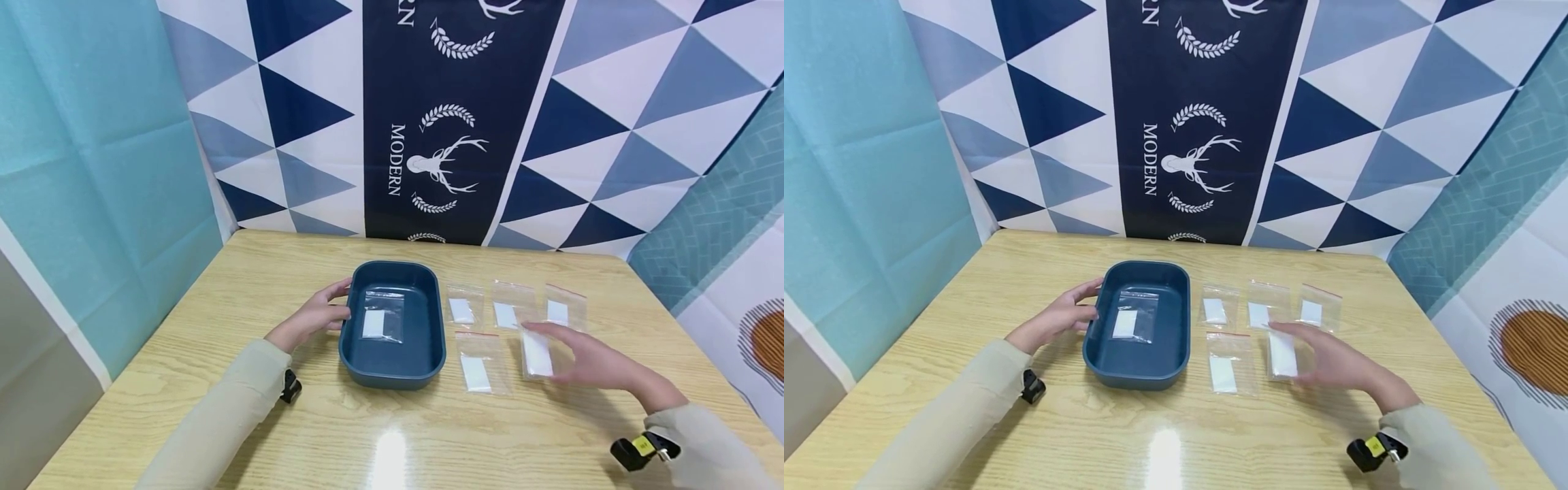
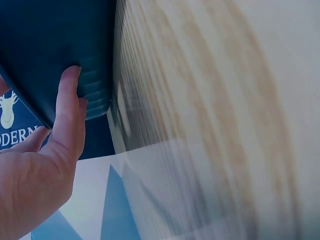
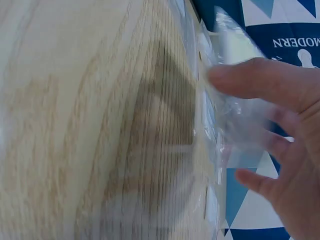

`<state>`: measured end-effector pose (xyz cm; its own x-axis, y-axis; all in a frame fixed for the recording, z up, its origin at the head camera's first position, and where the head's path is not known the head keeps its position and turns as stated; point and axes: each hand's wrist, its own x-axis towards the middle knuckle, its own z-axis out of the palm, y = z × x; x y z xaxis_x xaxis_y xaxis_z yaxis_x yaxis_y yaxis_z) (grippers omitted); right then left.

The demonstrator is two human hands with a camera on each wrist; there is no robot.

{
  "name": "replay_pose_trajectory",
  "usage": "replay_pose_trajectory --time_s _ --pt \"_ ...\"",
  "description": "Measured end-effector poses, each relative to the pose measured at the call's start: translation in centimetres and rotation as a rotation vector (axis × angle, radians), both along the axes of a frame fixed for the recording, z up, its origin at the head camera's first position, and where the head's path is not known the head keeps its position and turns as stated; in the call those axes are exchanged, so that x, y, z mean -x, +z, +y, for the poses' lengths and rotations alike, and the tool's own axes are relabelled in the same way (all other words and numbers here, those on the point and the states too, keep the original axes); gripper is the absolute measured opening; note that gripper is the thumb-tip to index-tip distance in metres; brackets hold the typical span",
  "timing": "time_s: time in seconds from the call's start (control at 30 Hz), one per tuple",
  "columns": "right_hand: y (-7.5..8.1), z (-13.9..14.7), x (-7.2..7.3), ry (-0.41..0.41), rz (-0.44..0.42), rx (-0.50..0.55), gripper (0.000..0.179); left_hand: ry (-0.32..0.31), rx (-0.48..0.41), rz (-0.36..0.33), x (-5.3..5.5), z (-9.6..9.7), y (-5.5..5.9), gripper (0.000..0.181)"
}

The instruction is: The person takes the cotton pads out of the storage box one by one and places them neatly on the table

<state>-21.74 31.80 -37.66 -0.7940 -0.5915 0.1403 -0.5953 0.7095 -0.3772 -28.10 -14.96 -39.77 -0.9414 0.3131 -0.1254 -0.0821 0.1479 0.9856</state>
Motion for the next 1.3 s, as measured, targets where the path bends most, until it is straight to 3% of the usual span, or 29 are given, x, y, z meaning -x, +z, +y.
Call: replay_pose_trajectory --time_s 0.2,0.47,0.7,1.07,1.3 --pt "-0.5 0.4 0.0 0.073 -0.068 0.041 0.087 -0.008 -0.001 -0.002 0.0 -0.1 0.1 0.073" --pt "-0.6 -0.2 0.1 -0.030 -0.067 0.056 0.081 -0.004 -0.004 -0.007 -0.1 -0.1 0.2 0.072" --pt "-0.2 -1.7 0.6 -0.057 -0.103 0.118 0.077 -0.007 -0.003 -0.010 -0.1 -0.1 0.3 0.072" --pt "0.0 -4.8 2.3 0.020 -0.082 0.218 0.070 -0.007 0.000 -0.003 -0.2 -0.1 0.2 0.072" --pt "0.1 -7.3 3.3 0.017 -0.110 0.269 0.066 -0.004 -0.002 -0.013 0.2 -0.1 -0.2 0.072"
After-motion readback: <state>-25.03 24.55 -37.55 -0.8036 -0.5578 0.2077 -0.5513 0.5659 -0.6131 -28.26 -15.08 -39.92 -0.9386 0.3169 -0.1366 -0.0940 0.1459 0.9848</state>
